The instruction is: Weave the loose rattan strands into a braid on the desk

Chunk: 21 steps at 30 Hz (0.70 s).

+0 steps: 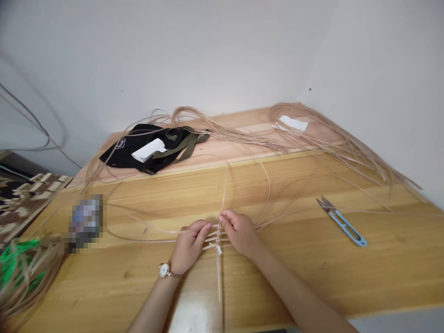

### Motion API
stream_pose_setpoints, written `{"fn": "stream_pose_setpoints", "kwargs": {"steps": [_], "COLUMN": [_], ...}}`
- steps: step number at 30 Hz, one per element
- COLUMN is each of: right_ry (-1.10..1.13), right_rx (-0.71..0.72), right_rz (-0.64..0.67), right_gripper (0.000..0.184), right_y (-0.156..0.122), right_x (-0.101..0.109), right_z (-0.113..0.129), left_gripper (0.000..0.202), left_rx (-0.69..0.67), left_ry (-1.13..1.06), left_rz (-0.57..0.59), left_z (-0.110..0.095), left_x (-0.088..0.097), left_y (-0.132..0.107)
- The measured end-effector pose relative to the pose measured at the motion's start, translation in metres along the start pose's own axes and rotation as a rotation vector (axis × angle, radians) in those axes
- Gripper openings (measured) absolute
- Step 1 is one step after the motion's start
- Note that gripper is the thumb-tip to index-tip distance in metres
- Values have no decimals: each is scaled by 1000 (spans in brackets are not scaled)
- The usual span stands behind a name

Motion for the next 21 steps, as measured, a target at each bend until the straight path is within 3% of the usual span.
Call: {"fn": "stream_pose_setpoints", "kwargs": {"steps": [21], "right_ry": [-7], "right_rx": [-1], "right_rz": [-94], "right_gripper": [29], "right_y": [-5], "right_x": [-1], "right_z": [4], "left_gripper": [30], "left_rx": [-109], "left_ry": [-87], "left_rz": [90], "left_z": [-2], "left_x": [4], "left_y": [-3]}}
Point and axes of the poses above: each hand's wrist, its own y-axis towards the middle knuckle, its own x-axis out of the back of the hand, z = x × y, the point moved 3 cm from there along y, towards the middle knuckle, and after that the axes turned 3 degrees about y, right-handed, at the moved point
